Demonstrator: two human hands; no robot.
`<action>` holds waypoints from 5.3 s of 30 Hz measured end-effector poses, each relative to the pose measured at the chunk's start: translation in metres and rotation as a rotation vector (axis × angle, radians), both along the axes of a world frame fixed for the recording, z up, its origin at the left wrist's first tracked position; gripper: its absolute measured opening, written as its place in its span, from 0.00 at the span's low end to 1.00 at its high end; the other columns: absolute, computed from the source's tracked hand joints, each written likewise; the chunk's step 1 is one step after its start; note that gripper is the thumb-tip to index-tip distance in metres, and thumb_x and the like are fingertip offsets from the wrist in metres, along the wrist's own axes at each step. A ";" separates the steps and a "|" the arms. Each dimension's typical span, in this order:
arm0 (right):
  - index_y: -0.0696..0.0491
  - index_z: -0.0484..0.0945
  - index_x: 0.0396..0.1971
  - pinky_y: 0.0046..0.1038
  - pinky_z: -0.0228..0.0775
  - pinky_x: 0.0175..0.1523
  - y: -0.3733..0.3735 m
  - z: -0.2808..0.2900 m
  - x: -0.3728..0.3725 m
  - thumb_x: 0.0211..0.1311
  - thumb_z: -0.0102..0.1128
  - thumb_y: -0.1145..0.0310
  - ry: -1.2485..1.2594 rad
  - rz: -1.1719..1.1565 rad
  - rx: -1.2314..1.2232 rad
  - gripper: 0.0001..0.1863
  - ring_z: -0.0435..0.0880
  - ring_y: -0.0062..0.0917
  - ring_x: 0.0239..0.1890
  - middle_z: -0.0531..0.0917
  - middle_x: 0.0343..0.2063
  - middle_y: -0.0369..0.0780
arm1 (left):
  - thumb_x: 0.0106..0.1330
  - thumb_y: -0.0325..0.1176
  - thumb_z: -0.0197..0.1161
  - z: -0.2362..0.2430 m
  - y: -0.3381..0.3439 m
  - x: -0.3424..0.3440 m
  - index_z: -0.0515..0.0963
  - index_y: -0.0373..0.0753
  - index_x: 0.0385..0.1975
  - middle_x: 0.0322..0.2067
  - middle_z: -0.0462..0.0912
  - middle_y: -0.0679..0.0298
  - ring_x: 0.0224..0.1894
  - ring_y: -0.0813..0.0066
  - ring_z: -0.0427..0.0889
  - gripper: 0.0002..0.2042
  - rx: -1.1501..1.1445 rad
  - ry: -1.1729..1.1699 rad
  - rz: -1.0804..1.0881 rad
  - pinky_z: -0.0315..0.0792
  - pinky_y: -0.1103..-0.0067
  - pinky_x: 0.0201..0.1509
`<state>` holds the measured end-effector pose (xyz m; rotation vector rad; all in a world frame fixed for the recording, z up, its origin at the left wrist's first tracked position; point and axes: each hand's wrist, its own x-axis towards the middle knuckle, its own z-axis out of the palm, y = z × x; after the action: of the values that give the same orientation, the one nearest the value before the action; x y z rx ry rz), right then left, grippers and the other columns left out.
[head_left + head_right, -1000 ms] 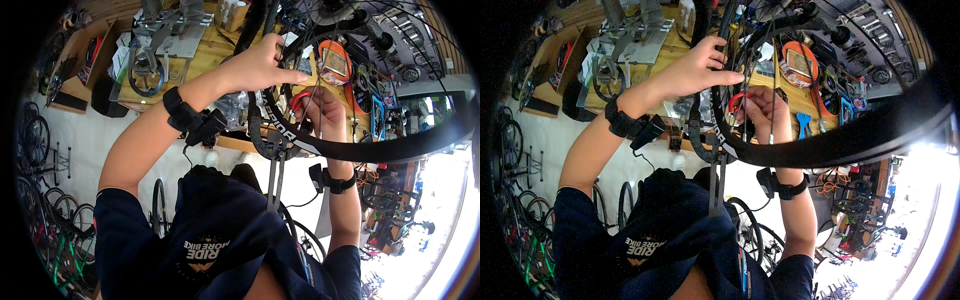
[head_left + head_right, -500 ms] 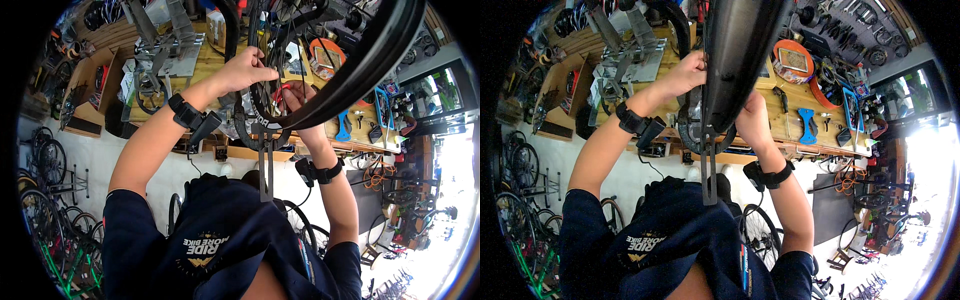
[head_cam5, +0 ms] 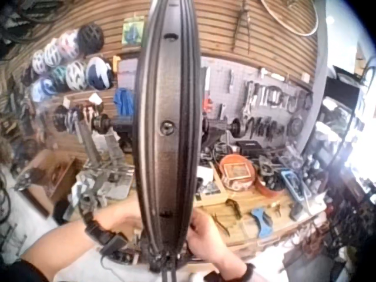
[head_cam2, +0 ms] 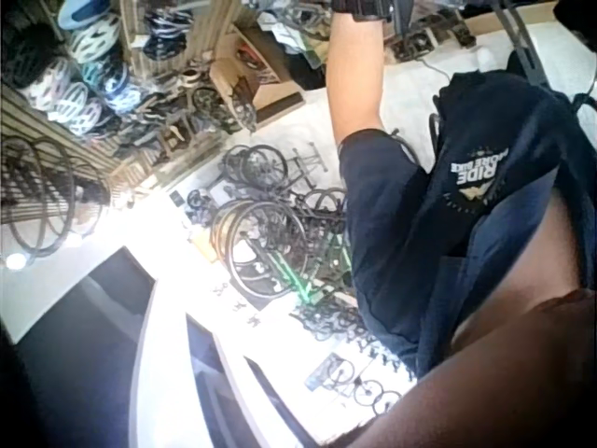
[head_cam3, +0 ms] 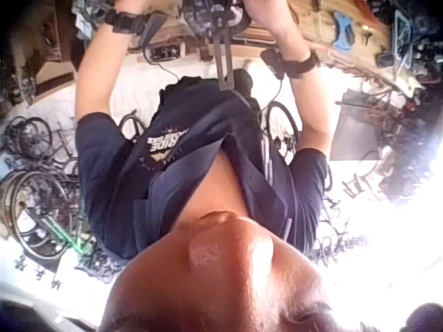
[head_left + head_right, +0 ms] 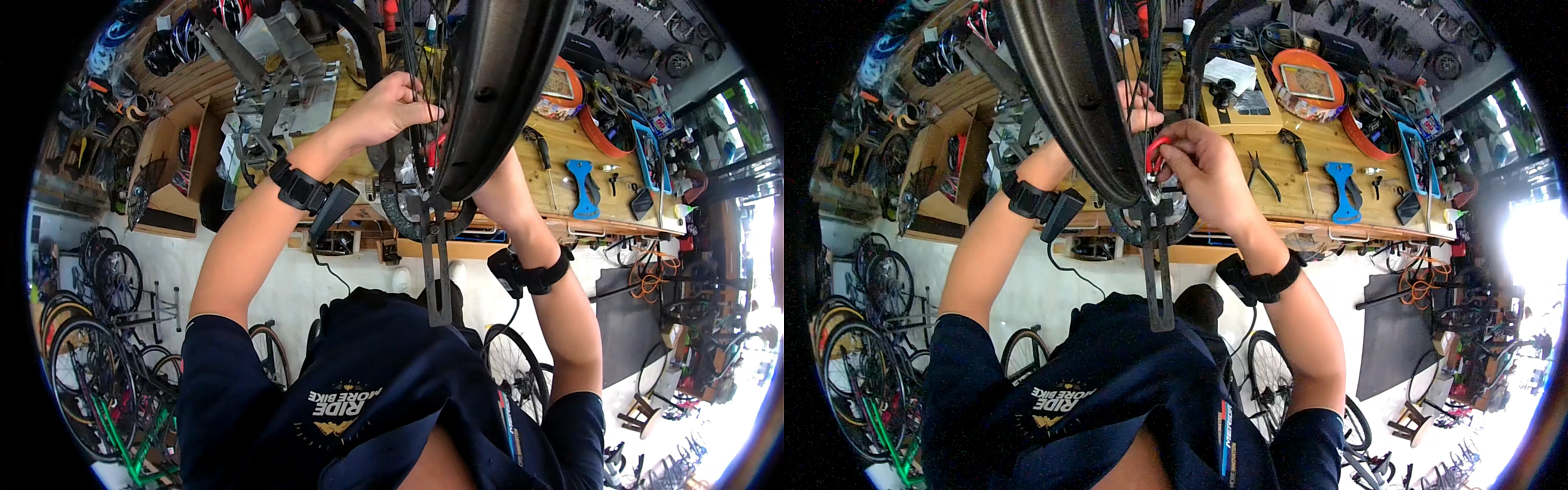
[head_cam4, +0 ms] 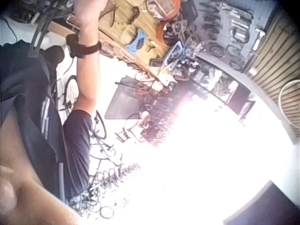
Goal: The person works on a bicycle wheel held in a stand, threading a spoke through the hub and into the rim before tightening a nipple by hand.
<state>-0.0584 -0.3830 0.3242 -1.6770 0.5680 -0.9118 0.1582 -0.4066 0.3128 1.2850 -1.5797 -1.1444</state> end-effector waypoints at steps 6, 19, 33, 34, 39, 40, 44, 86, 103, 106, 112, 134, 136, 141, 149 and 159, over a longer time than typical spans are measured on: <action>0.63 0.75 0.43 0.21 0.74 0.39 -0.008 0.009 -0.004 0.68 0.54 0.79 0.095 0.124 0.033 0.07 0.81 0.18 0.32 0.82 0.33 0.37 | 0.62 0.36 0.69 0.009 0.009 -0.004 0.72 0.29 0.51 0.40 0.81 0.64 0.43 0.82 0.77 0.23 -0.109 0.053 -0.035 0.71 0.82 0.49; 0.62 0.76 0.42 0.19 0.72 0.37 -0.014 0.005 -0.001 0.68 0.50 0.81 -0.029 0.091 0.170 0.08 0.78 0.15 0.31 0.82 0.30 0.36 | 0.59 0.34 0.71 -0.002 0.002 -0.005 0.67 0.30 0.52 0.37 0.80 0.61 0.39 0.78 0.78 0.26 -0.041 0.242 0.032 0.73 0.81 0.43; 0.62 0.77 0.51 0.18 0.72 0.44 -0.018 -0.002 -0.001 0.67 0.53 0.79 0.027 0.171 0.308 0.14 0.79 0.12 0.36 0.83 0.37 0.33 | 0.57 0.43 0.74 0.015 0.017 -0.010 0.64 0.30 0.51 0.36 0.76 0.62 0.37 0.79 0.76 0.32 -0.046 0.175 0.066 0.72 0.81 0.40; 0.62 0.76 0.52 0.18 0.73 0.46 -0.018 -0.001 -0.001 0.67 0.54 0.79 0.021 0.195 0.310 0.14 0.79 0.13 0.38 0.83 0.38 0.34 | 0.57 0.43 0.74 0.015 0.016 -0.010 0.64 0.30 0.51 0.36 0.76 0.61 0.37 0.79 0.76 0.32 -0.024 0.156 0.075 0.72 0.81 0.40; 0.63 0.75 0.53 0.20 0.74 0.52 -0.019 0.002 0.001 0.67 0.57 0.78 -0.042 0.230 0.348 0.16 0.82 0.16 0.43 0.84 0.42 0.36 | 0.57 0.43 0.75 0.009 0.012 -0.009 0.65 0.29 0.51 0.36 0.76 0.61 0.36 0.78 0.76 0.32 0.104 0.202 0.045 0.73 0.81 0.39; 0.64 0.75 0.53 0.21 0.74 0.52 -0.020 0.002 0.002 0.67 0.57 0.77 -0.022 0.232 0.391 0.16 0.82 0.16 0.44 0.84 0.42 0.36 | 0.57 0.43 0.75 0.009 0.014 -0.008 0.65 0.29 0.51 0.36 0.77 0.61 0.37 0.78 0.76 0.32 0.145 0.299 0.029 0.73 0.80 0.40; 0.61 0.77 0.52 0.24 0.75 0.49 -0.021 0.000 0.004 0.68 0.60 0.70 0.057 0.197 0.233 0.16 0.82 0.18 0.43 0.85 0.40 0.38 | 0.58 0.41 0.75 0.008 0.022 -0.006 0.64 0.28 0.57 0.38 0.80 0.59 0.41 0.74 0.80 0.35 -0.024 0.314 0.036 0.76 0.78 0.45; 0.58 0.80 0.36 0.20 0.74 0.34 -0.056 -0.005 0.009 0.65 0.67 0.65 0.140 0.509 0.254 0.11 0.79 0.15 0.26 0.82 0.27 0.33 | 0.68 0.34 0.65 0.009 0.015 -0.006 0.64 0.33 0.56 0.42 0.74 0.63 0.47 0.76 0.75 0.23 0.094 0.315 -0.088 0.69 0.79 0.56; 0.62 0.82 0.31 0.24 0.73 0.32 -0.042 0.007 0.007 0.58 0.72 0.58 0.268 0.334 0.176 0.19 0.79 0.19 0.26 0.84 0.25 0.38 | 0.68 0.39 0.61 0.002 0.013 -0.008 0.57 0.35 0.66 0.48 0.77 0.61 0.52 0.73 0.77 0.31 0.120 0.255 0.047 0.69 0.75 0.59; 0.62 0.81 0.31 0.29 0.74 0.37 -0.037 0.008 0.008 0.57 0.73 0.56 0.282 0.226 -0.039 0.21 0.80 0.24 0.29 0.84 0.26 0.42 | 0.73 0.34 0.56 0.002 0.013 -0.007 0.59 0.36 0.66 0.48 0.77 0.64 0.50 0.75 0.78 0.25 0.118 0.227 0.032 0.72 0.77 0.56; 0.64 0.79 0.31 0.29 0.74 0.36 -0.037 0.005 0.003 0.57 0.71 0.59 0.258 0.210 0.015 0.20 0.83 0.26 0.28 0.84 0.25 0.43 | 0.76 0.35 0.53 0.003 0.013 -0.008 0.58 0.35 0.68 0.53 0.76 0.58 0.57 0.70 0.76 0.24 0.182 0.287 0.060 0.71 0.75 0.60; 0.67 0.79 0.33 0.26 0.72 0.26 -0.037 0.005 -0.017 0.62 0.68 0.62 -0.098 0.082 0.269 0.19 0.80 0.20 0.20 0.82 0.22 0.43 | 0.78 0.40 0.49 -0.012 0.027 0.002 0.57 0.36 0.70 0.61 0.72 0.59 0.59 0.72 0.75 0.26 0.190 0.362 -0.073 0.67 0.75 0.64; 0.67 0.79 0.34 0.24 0.71 0.25 -0.037 0.007 -0.027 0.63 0.67 0.62 -0.103 0.075 0.295 0.19 0.79 0.18 0.19 0.82 0.22 0.42 | 0.78 0.41 0.50 -0.010 0.027 0.000 0.58 0.36 0.69 0.60 0.73 0.59 0.59 0.72 0.75 0.25 0.216 0.328 -0.017 0.68 0.75 0.63; 0.66 0.78 0.36 0.22 0.70 0.25 -0.042 0.009 -0.054 0.63 0.67 0.65 -0.122 0.072 0.329 0.16 0.79 0.18 0.21 0.82 0.23 0.38 | 0.77 0.43 0.51 -0.002 0.026 -0.006 0.60 0.35 0.66 0.58 0.74 0.59 0.59 0.71 0.75 0.24 0.233 0.275 0.009 0.68 0.78 0.61; 0.63 0.77 0.45 0.20 0.75 0.30 -0.064 -0.002 -0.107 0.67 0.64 0.65 -0.060 0.022 0.418 0.16 0.80 0.15 0.26 0.82 0.28 0.35 | 0.75 0.39 0.53 0.002 0.023 -0.011 0.62 0.35 0.65 0.53 0.78 0.58 0.56 0.70 0.78 0.23 0.229 0.187 0.066 0.68 0.80 0.60; 0.62 0.78 0.39 0.23 0.73 0.31 -0.102 -0.085 -0.206 0.65 0.65 0.62 0.175 -0.201 0.369 0.17 0.79 0.18 0.26 0.81 0.26 0.37 | 0.68 0.43 0.60 0.009 0.022 -0.021 0.65 0.33 0.62 0.50 0.79 0.59 0.55 0.70 0.79 0.28 0.227 0.159 0.112 0.69 0.78 0.60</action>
<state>-0.2643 -0.4852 0.2394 -1.3875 0.9765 -0.7501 0.1371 -0.3849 0.3219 1.3725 -1.2751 -1.3484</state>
